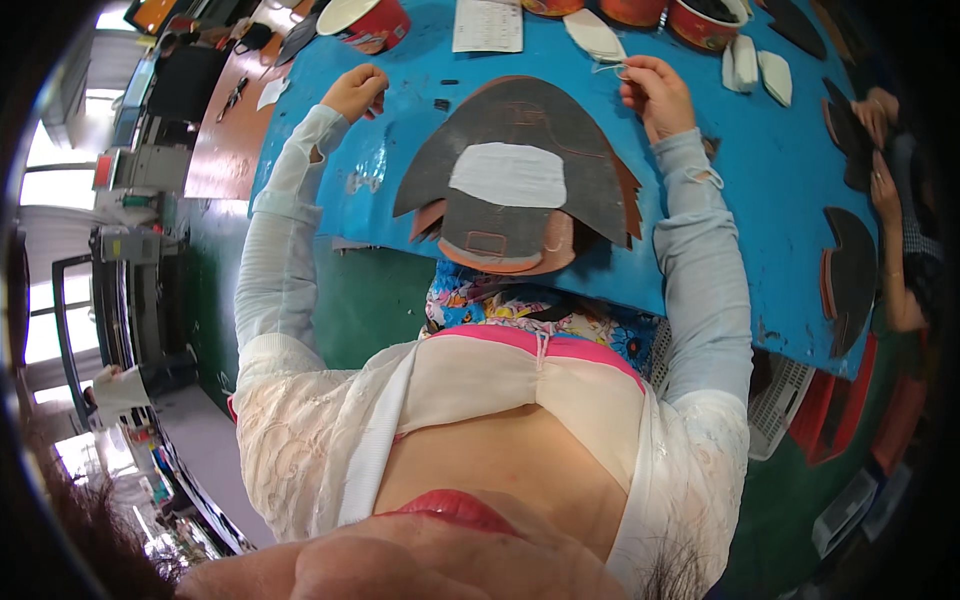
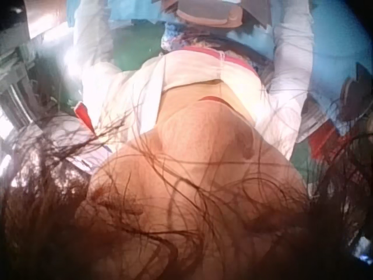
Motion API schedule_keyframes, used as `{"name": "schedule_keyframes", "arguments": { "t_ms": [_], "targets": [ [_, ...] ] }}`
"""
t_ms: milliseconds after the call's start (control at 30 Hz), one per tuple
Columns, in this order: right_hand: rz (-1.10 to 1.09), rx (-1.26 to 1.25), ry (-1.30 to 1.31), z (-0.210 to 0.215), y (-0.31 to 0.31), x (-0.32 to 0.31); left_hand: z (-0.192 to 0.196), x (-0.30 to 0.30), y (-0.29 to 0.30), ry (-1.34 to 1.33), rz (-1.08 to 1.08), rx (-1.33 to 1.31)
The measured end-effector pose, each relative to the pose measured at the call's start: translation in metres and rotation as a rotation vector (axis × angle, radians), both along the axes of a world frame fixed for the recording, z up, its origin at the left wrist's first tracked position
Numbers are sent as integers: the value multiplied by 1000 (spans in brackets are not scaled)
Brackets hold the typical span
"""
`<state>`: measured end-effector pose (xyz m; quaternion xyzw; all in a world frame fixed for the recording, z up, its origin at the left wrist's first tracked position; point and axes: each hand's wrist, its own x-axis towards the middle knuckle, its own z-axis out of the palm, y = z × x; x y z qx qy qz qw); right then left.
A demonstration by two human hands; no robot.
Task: Hand-assembling small components and decorative elements onto shoe upper sections at a factory workbench.
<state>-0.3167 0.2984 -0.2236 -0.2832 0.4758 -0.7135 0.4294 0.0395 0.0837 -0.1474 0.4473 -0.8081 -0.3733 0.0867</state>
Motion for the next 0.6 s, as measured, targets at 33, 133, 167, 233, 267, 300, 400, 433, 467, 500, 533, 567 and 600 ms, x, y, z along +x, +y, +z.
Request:
{"name": "schedule_keyframes", "arguments": {
  "t_ms": [33,133,167,233,267,300,400,433,467,500,533,567,600],
  "targets": [
    [17,-3,4,-2,-1,-2,2,4,-5,4,17,-3],
    [7,30,20,-1,-2,-2,7,9,-30,-333,275,19],
    [20,23,23,1,-3,1,6,16,-53,-263,447,-30],
    [34,47,54,0,-1,-1,5,16,-80,-179,598,-72],
    [29,46,61,-2,0,-1,6,14,-86,-18,655,-36],
    [38,29,39,-4,1,-2,7,7,-94,146,706,0],
    [69,12,23,-5,-1,2,3,-12,-112,175,779,33],
    [82,22,19,-6,-1,2,3,-19,-112,203,680,67],
    [80,20,22,-5,-1,2,5,-28,-113,181,641,123],
    [65,24,15,-4,0,1,11,-42,-102,171,627,126],
    [63,19,22,-3,0,1,15,-51,-90,181,599,136],
    [62,14,28,-3,1,2,17,-58,-83,189,572,148],
    [63,14,24,-3,1,1,21,-63,-80,151,533,126]
  ]
}}
